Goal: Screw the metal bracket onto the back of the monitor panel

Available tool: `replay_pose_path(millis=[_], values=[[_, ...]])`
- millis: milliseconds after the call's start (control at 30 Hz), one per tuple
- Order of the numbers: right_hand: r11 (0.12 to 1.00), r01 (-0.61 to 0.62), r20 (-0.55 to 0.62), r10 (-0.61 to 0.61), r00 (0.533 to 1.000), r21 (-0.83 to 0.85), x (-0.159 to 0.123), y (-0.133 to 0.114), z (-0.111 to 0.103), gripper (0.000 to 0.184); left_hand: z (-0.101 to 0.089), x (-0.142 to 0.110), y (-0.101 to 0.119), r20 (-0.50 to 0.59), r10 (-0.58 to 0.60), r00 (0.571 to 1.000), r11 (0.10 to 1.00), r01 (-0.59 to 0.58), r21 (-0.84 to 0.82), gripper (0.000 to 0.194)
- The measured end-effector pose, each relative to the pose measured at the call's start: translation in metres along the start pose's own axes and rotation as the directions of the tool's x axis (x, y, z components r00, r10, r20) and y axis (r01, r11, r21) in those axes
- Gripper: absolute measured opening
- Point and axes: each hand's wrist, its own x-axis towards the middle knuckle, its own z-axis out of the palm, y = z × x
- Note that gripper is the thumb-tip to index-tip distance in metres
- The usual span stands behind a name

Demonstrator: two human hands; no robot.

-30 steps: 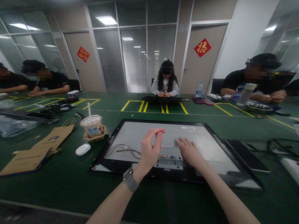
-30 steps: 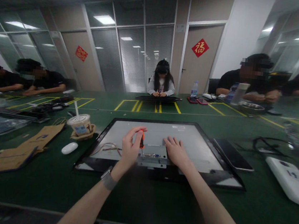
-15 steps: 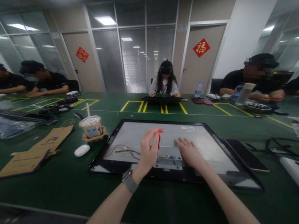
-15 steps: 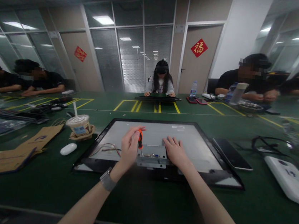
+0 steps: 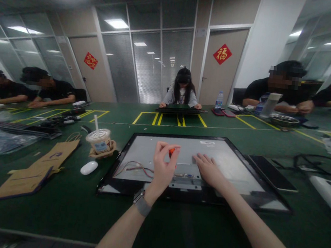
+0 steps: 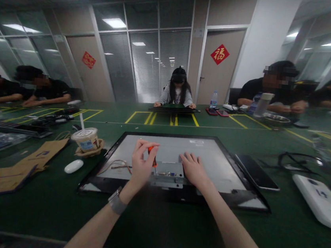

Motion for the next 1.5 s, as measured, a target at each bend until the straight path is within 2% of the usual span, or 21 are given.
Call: replay_pose_path(millis=[333, 600, 1500], values=[[1.000, 0.001, -0.039, 0.000, 0.999, 0.022, 0.0020, 0.0027, 0.0079, 0.054, -0.0004, -0.0033, -0.0032, 0.048, -0.038, 0.998, 0.995, 0.043, -0.093, 0.027], [1.000, -0.001, -0.016, 0.001, 1.000, -0.012, 0.0008, -0.0004, 0.0014, 0.054, 0.0008, -0.0016, -0.0030, -0.005, -0.002, 1.000, 1.000, 0.001, -0.014, 0.020], [0.999, -0.028, 0.007, 0.028, 1.000, 0.033, 0.0010, -0.0030, 0.0001, 0.055, -0.0009, -0.0036, 0.0001, 0.040, -0.079, 0.996, 0.997, 0.080, -0.020, 0.023]])
